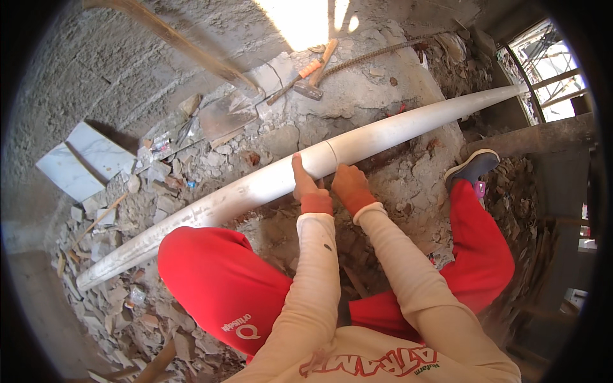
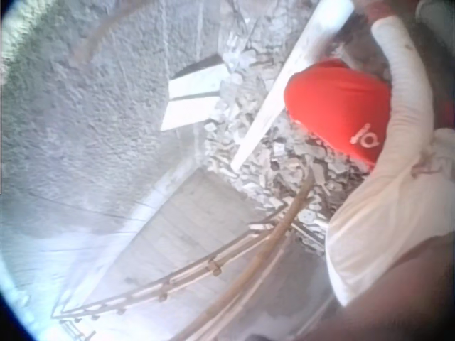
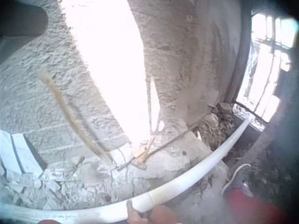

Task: The person cuts a white PVC pipe using a saw and then digs a hole in the floor with a pickaxe and their hands.

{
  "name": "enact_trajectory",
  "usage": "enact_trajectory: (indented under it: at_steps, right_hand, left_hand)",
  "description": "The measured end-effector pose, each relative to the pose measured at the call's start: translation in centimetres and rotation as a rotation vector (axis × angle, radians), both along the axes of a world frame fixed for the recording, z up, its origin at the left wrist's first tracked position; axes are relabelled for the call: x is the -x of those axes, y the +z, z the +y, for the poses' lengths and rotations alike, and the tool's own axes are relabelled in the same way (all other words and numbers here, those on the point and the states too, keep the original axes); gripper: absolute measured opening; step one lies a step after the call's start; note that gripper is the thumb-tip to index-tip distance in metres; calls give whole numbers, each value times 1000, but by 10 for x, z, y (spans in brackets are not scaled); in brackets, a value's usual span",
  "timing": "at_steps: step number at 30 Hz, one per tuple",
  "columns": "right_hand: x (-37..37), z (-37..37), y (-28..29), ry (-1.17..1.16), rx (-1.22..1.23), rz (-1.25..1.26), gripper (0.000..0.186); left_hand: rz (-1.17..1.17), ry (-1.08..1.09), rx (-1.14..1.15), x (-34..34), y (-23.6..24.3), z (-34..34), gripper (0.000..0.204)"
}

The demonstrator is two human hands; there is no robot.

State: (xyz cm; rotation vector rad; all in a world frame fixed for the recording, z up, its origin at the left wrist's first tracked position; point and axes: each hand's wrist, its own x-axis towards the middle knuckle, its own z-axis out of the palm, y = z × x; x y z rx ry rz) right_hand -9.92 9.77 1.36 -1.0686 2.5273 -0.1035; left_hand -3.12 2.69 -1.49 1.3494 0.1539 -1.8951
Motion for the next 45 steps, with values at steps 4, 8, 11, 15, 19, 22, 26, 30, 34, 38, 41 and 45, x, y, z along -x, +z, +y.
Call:
enact_trajectory:
  at_steps: [4, 8, 11, 15, 19, 22, 26, 30, 34, 38, 41, 45]
  right_hand:
    - [-10, 22, 2, 13, 54, -3, 22]
    - [-20, 33, 11, -25, 37, 9, 23]
    - [-8, 11, -2, -42, 41, 12, 22]
    - [-21, 32, 7, -12, 31, -24, 23]
    - [-28, 35, 15, -31, 52, -35, 23]
    - [-6, 24, -10, -27, 112, 8, 23]
    - [-30, 37, 15, -20, 8, -59, 19]
    - [-17, 32, -7, -44, 104, 1, 19]
    - [-11, 25, -12, -32, 121, 7, 19]
    - [-42, 43, 26, -107, -21, -118, 17]
    - [-19, 33, -10, -129, 125, -73, 17]
    - [-17, 20, -6, -104, 96, -53, 21]
  left_hand:
    - [-48, 14, -42, -7, -1, -8, 77]
    - [-116, 69, -111, -6, 6, -7, 75]
    - [-105, 10, -92, -2, 11, -3, 78]
    - [-82, 39, -86, -9, 6, -8, 78]
    - [-122, 62, -96, -9, 8, -6, 77]
    - [-99, 2, -92, 2, 9, -1, 77]
    - [-112, 59, -100, -15, 2, -12, 79]
    - [-98, -51, -51, -4, 1, 1, 74]
    - [-122, -83, -107, -2, -6, -4, 72]
    - [-145, -32, -93, -17, -13, -16, 73]
    - [-146, -77, -93, -2, -1, -1, 77]
    - [-134, -45, -97, -7, 6, -5, 86]
